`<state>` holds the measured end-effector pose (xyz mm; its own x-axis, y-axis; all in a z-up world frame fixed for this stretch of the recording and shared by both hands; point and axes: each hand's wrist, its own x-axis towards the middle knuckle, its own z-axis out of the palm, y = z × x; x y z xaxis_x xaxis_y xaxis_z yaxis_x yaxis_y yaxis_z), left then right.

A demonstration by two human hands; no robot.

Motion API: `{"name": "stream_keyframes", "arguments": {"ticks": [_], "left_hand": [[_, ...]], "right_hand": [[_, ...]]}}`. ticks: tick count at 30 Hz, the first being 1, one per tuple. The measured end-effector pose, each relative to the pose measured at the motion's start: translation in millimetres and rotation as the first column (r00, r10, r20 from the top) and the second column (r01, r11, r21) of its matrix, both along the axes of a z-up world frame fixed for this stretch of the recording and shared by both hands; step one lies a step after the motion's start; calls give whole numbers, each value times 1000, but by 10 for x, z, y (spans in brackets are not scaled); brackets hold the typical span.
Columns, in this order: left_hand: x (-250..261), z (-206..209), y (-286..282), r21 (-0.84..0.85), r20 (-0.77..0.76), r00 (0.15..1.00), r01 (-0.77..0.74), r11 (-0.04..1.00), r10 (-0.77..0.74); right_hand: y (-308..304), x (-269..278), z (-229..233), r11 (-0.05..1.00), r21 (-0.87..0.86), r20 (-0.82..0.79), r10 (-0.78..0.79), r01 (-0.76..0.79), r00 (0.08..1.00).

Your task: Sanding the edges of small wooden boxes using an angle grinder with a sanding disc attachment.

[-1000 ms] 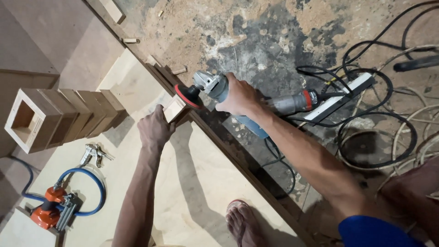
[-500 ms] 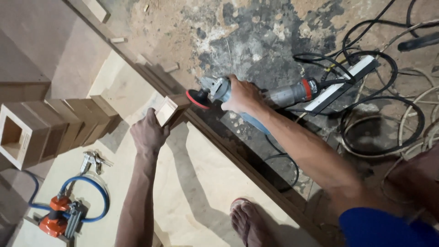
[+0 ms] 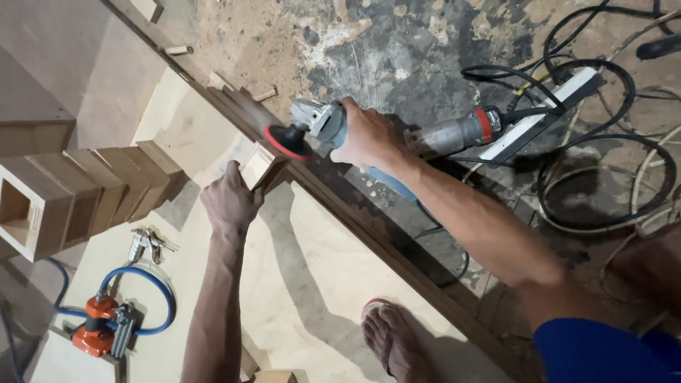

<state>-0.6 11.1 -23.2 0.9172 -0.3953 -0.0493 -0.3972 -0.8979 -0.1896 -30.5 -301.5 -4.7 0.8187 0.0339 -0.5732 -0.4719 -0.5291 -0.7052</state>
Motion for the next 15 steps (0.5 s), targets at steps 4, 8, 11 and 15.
{"name": "stream_keyframes", "arguments": {"ticks": [4,8,11,15], "left_hand": [[-5,14,-5,-19,-7,1000,7,1000,-7],[-28,18,8,-4,-7,1000,0,1000,0],[2,-25,17,2,3,1000,-10,1000,10],[39,-67,50,-7,22,1000,-3,1000,3]], "right_hand": [[-66,-83,17,1000,-16,-40,25,-26,999],[-4,-79,-465,1000,-23,-96,16,-19,995],[-10,-69,-619,1000,-8,-110,-16,15,994],[-30,-33,-289,1000,-7,-116,-25,25,993]]}}
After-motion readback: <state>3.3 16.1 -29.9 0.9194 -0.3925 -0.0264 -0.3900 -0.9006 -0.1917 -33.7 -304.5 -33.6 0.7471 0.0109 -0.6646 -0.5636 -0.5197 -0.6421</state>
